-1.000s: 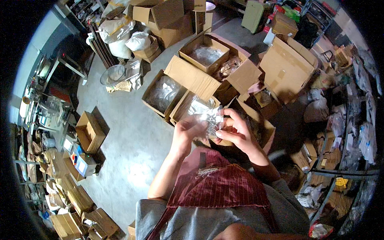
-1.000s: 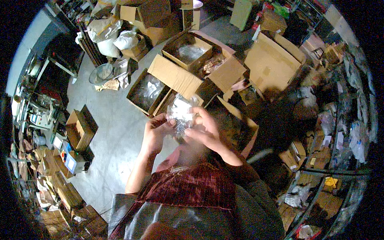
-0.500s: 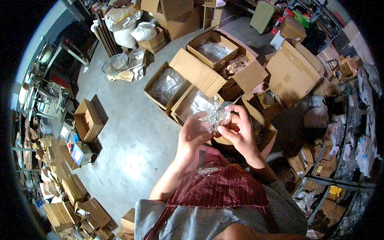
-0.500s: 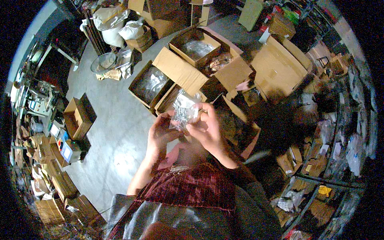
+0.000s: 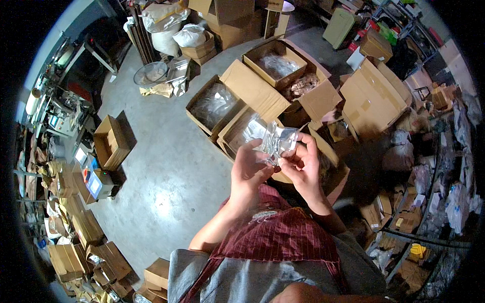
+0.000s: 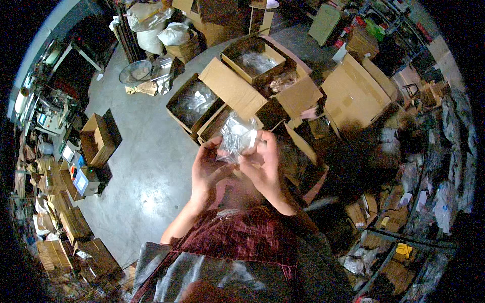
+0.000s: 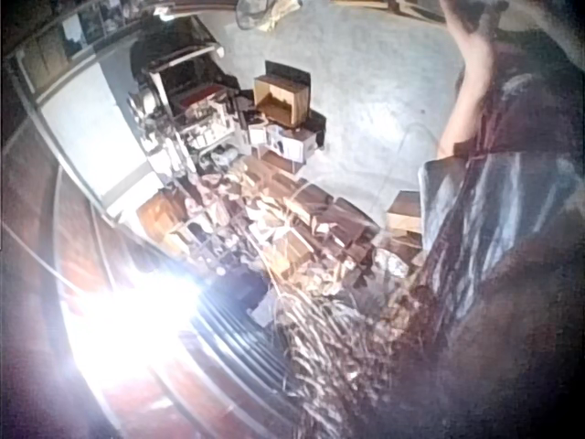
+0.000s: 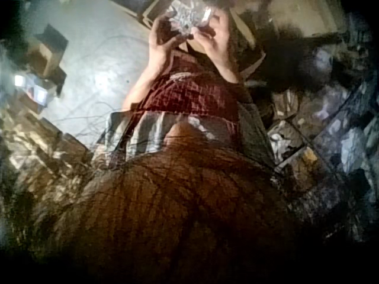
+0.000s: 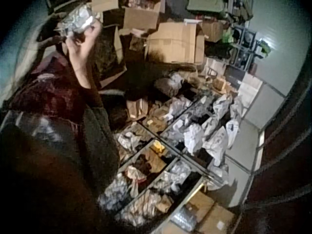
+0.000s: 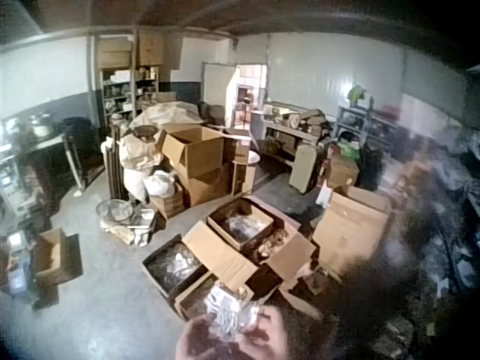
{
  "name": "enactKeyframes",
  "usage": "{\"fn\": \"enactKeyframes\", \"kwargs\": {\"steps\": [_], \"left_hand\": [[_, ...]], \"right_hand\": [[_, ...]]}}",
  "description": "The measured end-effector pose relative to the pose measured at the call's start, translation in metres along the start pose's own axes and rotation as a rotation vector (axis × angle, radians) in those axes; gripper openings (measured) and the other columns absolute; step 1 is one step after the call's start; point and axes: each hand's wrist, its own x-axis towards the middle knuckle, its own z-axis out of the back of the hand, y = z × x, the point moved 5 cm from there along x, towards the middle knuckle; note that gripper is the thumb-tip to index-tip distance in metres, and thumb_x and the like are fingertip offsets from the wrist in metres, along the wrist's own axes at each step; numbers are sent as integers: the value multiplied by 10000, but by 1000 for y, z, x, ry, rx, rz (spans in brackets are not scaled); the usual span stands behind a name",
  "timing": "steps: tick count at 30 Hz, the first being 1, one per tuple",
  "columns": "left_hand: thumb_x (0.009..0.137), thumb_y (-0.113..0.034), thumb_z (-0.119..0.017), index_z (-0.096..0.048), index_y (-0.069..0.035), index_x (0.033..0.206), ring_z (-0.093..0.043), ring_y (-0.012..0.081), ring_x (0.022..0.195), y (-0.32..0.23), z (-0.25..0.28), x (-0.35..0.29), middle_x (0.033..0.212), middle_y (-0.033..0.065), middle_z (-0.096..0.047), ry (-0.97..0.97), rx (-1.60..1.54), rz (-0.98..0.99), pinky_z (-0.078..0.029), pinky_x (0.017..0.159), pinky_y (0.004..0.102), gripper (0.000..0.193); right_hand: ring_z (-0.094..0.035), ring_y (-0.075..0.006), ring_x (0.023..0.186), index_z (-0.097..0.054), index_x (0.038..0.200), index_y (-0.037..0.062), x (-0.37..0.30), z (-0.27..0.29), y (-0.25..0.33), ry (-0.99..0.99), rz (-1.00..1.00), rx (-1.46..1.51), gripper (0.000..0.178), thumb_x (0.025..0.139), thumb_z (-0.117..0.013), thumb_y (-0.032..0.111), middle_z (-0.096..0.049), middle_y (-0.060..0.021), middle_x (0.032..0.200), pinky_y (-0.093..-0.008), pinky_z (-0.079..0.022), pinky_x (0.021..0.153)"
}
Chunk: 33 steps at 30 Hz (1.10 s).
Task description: The person handles small metallic items, placing them into clear plastic bags and then into cardboard boxes. They use a digital scale to weigh the items and interact with a large industrial machine, possibly a tumbler, to process the items.
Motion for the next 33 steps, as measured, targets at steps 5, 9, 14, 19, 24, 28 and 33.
{"fn": "enactKeyframes", "kwargs": {"steps": [5,9,14,19,24,28,33], "left_hand": [[845,129,-553,-383,-54,1359,-566,146,994,4,4,-1,1079,46,-512,-35,50,-16,-521,871,289,571],[850,126,-549,-387,-55,1355,-558,144,1003,1,2,-4,1076,41,-510,-42,19,-1,-515,872,283,560],[873,105,-560,-400,-41,1340,-556,144,1007,-4,4,-5,1074,43,-534,-48,20,-30,-511,851,282,516],[898,81,-571,-424,-29,1312,-561,137,987,-12,1,-4,1039,45,-566,-35,58,-68,-507,813,274,453],[891,90,-575,-440,-29,1292,-562,124,966,-14,3,-4,1028,42,-565,-45,74,-51,-486,799,248,439],[880,102,-578,-450,-29,1282,-550,107,952,-11,6,-1,1030,31,-553,-51,159,-58,-465,783,225,442],[870,109,-582,-451,-30,1290,-536,105,953,-7,4,0,1031,24,-545,-54,139,-47,-453,807,229,461]], "right_hand": [[-563,-70,822,-319,1338,41,-4,-1,-5,15,6,-61,563,865,-609,-55,-612,-57,978,-212,-473,721],[-561,-71,827,-320,1336,39,-6,-2,-8,13,5,-98,557,867,-605,-55,-621,-70,999,-211,-470,723],[-571,-75,826,-316,1335,24,-7,-7,-11,11,-18,-34,557,863,-603,-53,-626,-81,1003,-215,-478,719],[-592,-86,848,-314,1343,18,-7,-8,-6,5,-36,3,566,861,-606,-41,-630,-91,996,-229,-499,749],[-603,-195,1047,-285,1353,30,-7,-8,-5,120,-76,-6,565,878,-588,-20,-598,-175,1166,-329,-493,896],[-603,-243,1132,-270,1358,24,-4,-8,-3,161,-49,-32,582,879,-601,19,-589,-203,1232,-377,-476,975],[-599,-233,1112,-287,1366,12,0,-5,-1,171,-105,36,625,845,-632,14,-581,-193,1227,-374,-478,967]]}}
